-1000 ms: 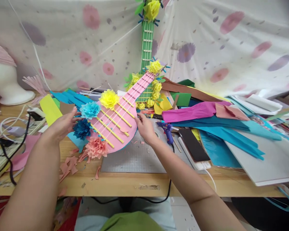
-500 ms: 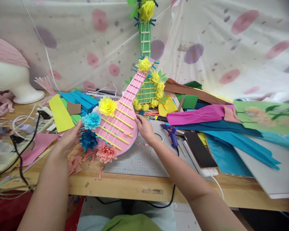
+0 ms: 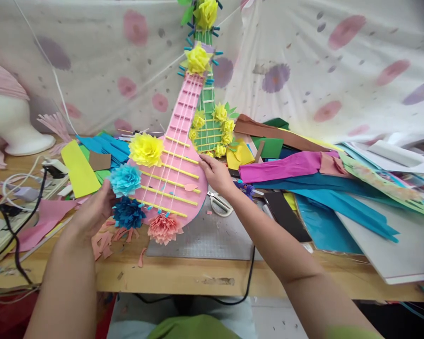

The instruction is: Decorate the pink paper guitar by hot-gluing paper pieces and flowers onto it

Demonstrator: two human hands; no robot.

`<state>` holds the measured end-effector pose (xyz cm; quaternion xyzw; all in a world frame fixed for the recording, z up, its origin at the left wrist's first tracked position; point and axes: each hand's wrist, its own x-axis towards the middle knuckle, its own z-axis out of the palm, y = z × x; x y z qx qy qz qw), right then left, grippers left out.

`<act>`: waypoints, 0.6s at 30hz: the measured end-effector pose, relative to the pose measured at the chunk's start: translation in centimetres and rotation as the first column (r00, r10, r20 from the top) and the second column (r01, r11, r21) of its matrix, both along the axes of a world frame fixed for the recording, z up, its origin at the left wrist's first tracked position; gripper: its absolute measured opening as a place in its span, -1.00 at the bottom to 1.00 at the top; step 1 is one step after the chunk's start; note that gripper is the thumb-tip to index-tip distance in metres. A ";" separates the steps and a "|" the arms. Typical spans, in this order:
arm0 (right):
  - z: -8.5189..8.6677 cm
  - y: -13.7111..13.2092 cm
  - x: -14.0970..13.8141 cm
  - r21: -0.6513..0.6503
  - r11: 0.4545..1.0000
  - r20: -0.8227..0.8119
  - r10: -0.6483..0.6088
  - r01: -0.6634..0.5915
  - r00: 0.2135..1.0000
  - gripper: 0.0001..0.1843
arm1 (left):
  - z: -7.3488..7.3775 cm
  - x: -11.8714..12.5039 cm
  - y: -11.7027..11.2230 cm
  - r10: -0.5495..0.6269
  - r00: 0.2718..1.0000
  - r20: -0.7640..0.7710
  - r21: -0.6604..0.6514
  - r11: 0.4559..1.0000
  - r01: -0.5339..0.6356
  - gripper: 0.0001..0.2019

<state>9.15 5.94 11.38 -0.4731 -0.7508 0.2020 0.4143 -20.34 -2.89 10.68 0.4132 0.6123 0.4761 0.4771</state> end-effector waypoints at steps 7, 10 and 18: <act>2.2 5.3 -4.5 -0.131 0.945 0.222 0.321 -0.298 0.921 -0.64 | 0.1 -3.1 -3.1 0.070 0.981 0.183 -0.127 0.991 -0.047 -0.36; 1.9 8.0 -6.6 -0.225 0.894 0.271 0.440 -0.388 0.856 -0.65 | -0.5 -3.3 -3.4 0.019 0.975 0.221 -0.176 0.984 0.021 -0.36; 0.3 13.0 -8.9 -0.477 0.823 0.423 0.522 -0.308 0.741 -0.70 | -3.8 -0.9 -2.2 -0.109 0.932 0.346 -0.286 0.933 0.216 -0.38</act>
